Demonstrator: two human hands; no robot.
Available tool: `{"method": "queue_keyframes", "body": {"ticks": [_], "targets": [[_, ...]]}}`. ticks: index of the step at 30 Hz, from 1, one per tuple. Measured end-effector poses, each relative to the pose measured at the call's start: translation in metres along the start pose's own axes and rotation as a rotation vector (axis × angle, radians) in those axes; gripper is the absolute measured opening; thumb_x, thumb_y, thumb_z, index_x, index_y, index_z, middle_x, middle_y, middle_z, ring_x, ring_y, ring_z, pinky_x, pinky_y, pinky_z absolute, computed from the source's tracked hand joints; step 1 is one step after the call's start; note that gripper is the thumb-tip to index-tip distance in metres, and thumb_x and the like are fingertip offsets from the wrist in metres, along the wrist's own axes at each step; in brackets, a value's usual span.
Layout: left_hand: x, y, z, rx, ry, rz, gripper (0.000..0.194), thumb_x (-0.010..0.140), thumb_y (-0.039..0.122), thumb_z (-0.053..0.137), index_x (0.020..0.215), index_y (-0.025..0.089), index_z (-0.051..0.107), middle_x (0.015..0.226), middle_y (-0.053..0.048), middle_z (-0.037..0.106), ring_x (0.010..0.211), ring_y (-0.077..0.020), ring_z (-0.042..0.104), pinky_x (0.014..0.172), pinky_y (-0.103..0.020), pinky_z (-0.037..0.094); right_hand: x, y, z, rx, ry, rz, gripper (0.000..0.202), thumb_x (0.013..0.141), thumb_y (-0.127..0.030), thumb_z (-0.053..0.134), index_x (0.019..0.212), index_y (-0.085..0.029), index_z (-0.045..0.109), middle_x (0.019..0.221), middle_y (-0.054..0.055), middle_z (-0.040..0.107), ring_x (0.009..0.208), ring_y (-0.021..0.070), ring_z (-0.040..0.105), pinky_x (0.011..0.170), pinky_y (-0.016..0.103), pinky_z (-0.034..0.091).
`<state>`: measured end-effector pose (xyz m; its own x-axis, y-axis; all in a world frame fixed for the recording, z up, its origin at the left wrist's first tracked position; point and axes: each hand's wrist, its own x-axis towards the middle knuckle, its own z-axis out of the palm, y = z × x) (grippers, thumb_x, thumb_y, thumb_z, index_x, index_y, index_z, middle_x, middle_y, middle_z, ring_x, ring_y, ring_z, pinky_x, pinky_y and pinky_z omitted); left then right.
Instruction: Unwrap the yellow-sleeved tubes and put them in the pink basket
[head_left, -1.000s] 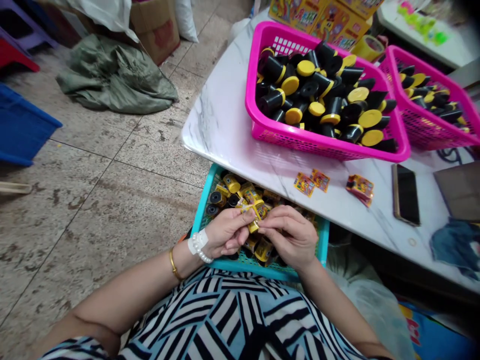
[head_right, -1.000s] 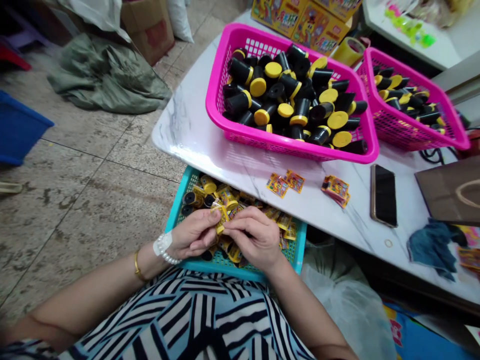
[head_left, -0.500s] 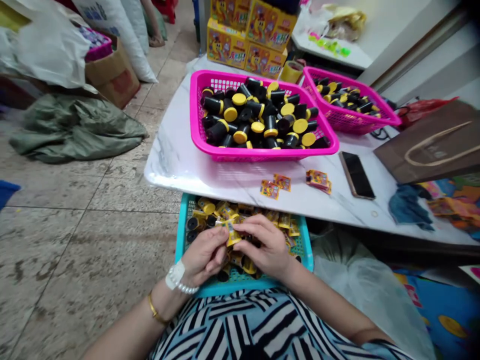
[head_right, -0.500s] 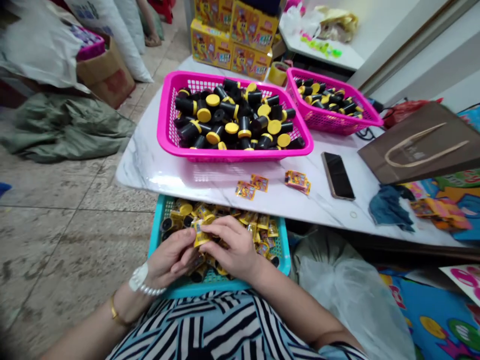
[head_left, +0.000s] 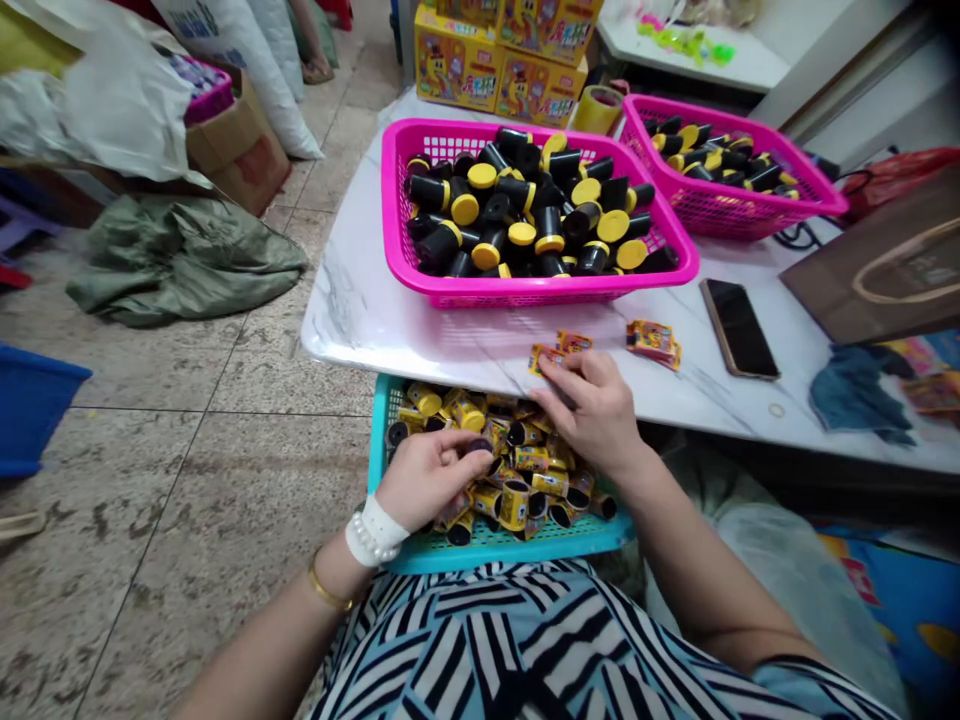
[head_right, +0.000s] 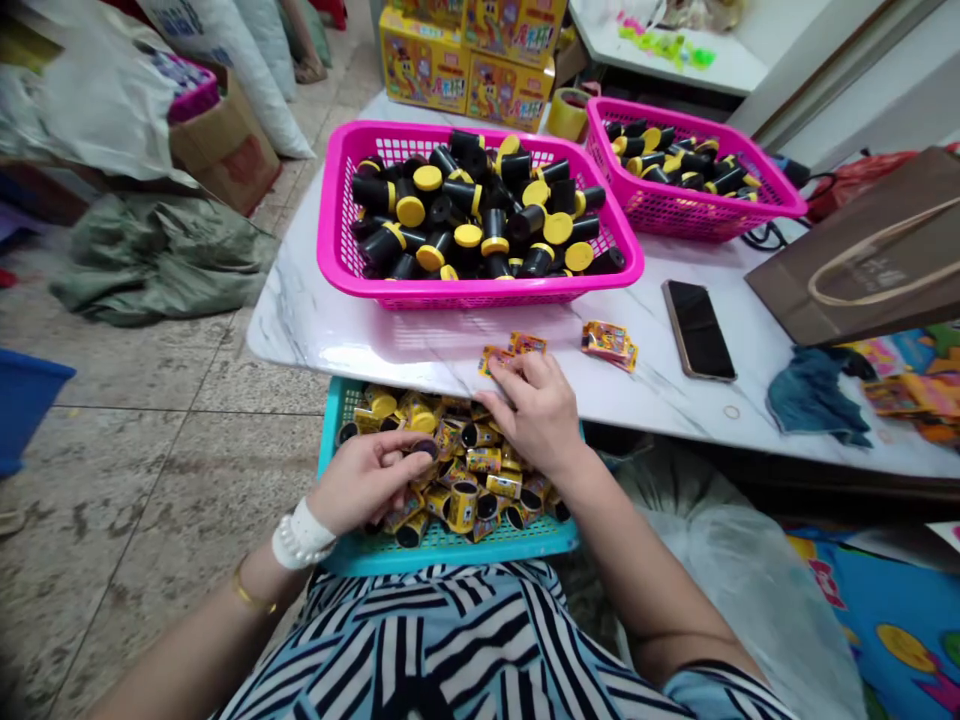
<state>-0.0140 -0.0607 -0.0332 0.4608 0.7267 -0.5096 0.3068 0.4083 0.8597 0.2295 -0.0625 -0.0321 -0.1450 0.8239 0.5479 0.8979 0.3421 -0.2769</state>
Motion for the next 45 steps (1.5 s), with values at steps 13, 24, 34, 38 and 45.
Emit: {"method": "queue_keyframes", "body": {"ticks": [13, 24, 34, 38, 45], "targets": [[0.015, 0.024, -0.007, -0.267, 0.042, 0.117, 0.040, 0.082, 0.052, 0.067, 0.095, 0.015, 0.062, 0.051, 0.006, 0.058, 0.031, -0.0036, 0.041, 0.032, -0.014, 0.028, -0.001, -0.001, 0.001, -0.062, -0.061, -0.061, 0.043, 0.085, -0.042, 0.072, 0.115, -0.010, 0.069, 0.097, 0.015, 0.063, 0.090, 0.0288, 0.056, 0.080, 0.045, 0.052], [0.020, 0.012, 0.004, -0.369, -0.037, 0.090, 0.043, 0.079, 0.055, 0.071, 0.093, 0.015, 0.063, 0.050, 0.007, 0.056, 0.033, -0.0015, 0.037, 0.033, -0.013, 0.024, 0.017, 0.038, -0.005, 0.003, -0.011, 0.092, 0.017, 0.087, -0.028, 0.070, 0.100, -0.020, 0.078, 0.090, 0.008, 0.061, 0.087, 0.0240, 0.057, 0.080, 0.042, 0.050], [0.023, 0.026, 0.023, -0.380, 0.167, 0.343, 0.031, 0.075, 0.033, 0.079, 0.099, 0.015, 0.068, 0.081, -0.003, 0.068, 0.058, -0.0078, 0.056, 0.050, -0.019, 0.047, 0.004, -0.018, -0.009, 0.222, 0.154, 0.019, 0.020, 0.085, -0.014, 0.071, 0.100, -0.026, 0.077, 0.096, 0.006, 0.061, 0.088, 0.0185, 0.061, 0.070, 0.033, 0.052], [0.021, 0.025, 0.022, -0.293, 0.210, 0.433, 0.014, 0.080, 0.029, 0.074, 0.083, 0.015, 0.071, 0.072, -0.002, 0.068, 0.062, -0.0113, 0.059, 0.057, -0.022, 0.051, -0.004, -0.050, -0.005, 0.433, 0.101, 0.066, 0.029, 0.085, -0.011, 0.071, 0.109, -0.027, 0.073, 0.094, 0.004, 0.063, 0.086, 0.0158, 0.064, 0.072, 0.030, 0.055], [0.011, 0.016, 0.011, -0.376, 0.223, 0.405, 0.030, 0.080, 0.024, 0.074, 0.108, 0.015, 0.068, 0.074, 0.000, 0.069, 0.067, -0.0114, 0.063, 0.065, -0.022, 0.052, -0.007, -0.068, 0.008, 1.138, -0.308, 0.814, 0.026, 0.086, -0.043, 0.070, 0.092, -0.018, 0.068, 0.065, 0.000, 0.068, 0.052, 0.0108, 0.061, 0.050, 0.021, 0.049]]}}
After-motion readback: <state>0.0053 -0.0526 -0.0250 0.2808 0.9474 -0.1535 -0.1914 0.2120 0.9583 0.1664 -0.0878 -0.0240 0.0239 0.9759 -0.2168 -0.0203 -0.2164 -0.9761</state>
